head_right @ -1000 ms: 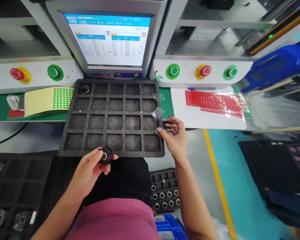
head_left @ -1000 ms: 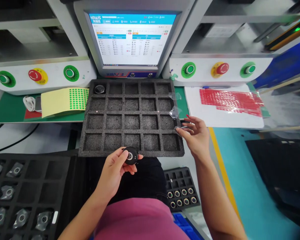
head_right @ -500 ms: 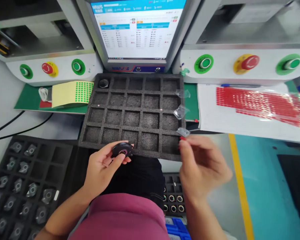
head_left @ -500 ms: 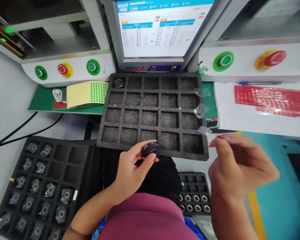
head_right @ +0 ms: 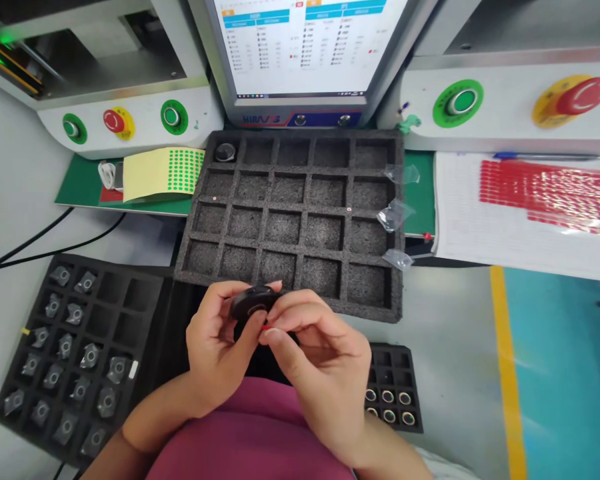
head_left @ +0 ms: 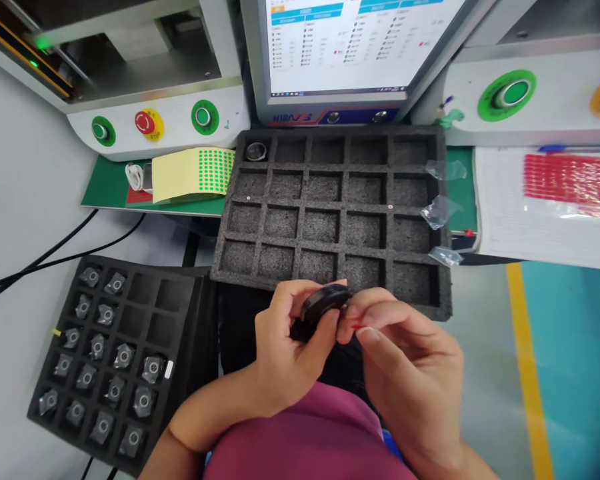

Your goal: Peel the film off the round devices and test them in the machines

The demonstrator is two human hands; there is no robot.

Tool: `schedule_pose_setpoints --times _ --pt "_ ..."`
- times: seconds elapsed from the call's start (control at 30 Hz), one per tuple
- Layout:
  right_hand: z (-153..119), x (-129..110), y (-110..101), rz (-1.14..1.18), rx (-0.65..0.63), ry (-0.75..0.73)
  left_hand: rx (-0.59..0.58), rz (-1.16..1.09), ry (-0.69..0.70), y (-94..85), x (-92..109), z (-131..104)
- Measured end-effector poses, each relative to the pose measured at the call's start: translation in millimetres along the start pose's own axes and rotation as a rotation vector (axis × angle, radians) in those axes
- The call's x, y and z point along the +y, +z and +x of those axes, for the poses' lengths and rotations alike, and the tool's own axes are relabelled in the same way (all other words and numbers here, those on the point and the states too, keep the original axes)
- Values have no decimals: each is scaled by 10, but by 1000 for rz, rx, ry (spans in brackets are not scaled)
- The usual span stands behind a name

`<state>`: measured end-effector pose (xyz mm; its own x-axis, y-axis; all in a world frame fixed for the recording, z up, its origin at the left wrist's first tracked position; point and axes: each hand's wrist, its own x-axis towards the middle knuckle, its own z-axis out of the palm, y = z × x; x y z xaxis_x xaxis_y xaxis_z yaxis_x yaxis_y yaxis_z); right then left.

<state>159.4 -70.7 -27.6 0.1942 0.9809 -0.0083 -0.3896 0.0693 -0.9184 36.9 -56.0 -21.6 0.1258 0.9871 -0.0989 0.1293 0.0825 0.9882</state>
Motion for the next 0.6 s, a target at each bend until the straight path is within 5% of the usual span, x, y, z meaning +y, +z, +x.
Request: schedule_pose_setpoints --times 0.3,0.43,0.6 --pt "24 34 28 75 27 112 -104 140 393 -101 -9 16" --pt "56 16 19 82 9 105 -218 89 370 -149 25 22" --pt "47 -6 31 31 9 107 -202 55 320 -121 32 -2"
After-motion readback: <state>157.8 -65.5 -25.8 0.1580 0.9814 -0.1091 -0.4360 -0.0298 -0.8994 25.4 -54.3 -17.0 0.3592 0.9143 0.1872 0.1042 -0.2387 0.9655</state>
